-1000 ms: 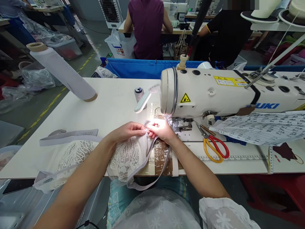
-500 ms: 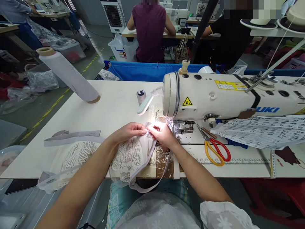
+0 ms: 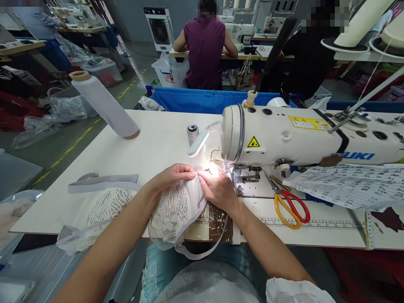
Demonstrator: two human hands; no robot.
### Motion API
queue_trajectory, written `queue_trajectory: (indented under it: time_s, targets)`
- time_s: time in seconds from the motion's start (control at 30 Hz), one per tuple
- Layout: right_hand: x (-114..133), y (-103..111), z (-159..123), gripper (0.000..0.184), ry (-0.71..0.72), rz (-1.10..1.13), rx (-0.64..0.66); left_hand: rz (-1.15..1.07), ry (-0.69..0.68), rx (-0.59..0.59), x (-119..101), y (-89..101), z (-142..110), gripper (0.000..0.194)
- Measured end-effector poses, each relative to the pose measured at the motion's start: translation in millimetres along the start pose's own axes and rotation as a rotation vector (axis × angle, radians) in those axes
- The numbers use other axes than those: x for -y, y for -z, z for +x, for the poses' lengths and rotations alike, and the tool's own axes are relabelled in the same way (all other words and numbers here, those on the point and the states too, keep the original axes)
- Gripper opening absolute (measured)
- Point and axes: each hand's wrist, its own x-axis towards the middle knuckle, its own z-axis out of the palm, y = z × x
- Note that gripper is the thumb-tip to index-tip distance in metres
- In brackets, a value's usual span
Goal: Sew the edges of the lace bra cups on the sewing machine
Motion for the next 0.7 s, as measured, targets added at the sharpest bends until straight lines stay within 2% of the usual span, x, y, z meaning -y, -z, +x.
queue_trajectory:
  time_s: [0.1,0.23,0.33,0.47,0.7]
  targets:
    - [0.6,-2.6,-2.5,0.031,0.065,-0.186,-0.034,-0.020,0.002,-0.015,-0.4,0.2,-0.4,0.030]
    - [0.4,-5.1,-5.9,0.033,0.083,-0.375,-0.152,-0.021,-0.013,-0.016,-1.1,0.1,0.0,0.032]
    - [0.5,-3.7,-7.7,0.033,0.154,-0.370,-0.199,-0.003,-0.021,-0.029,-1.0,0.7,0.8,0.032]
    - [0.3,-1.8,-8.5,0.038,0.282,-0.333,-0.183,0.012,-0.039,-0.036,-0.9,1.2,1.3,0.030]
    - [-0.7,-1.8,-5.2,0.018,0.396,-0.397,-0.198,-0.106,0.037,-0.039,-4.4,-1.5,-0.3,0.026]
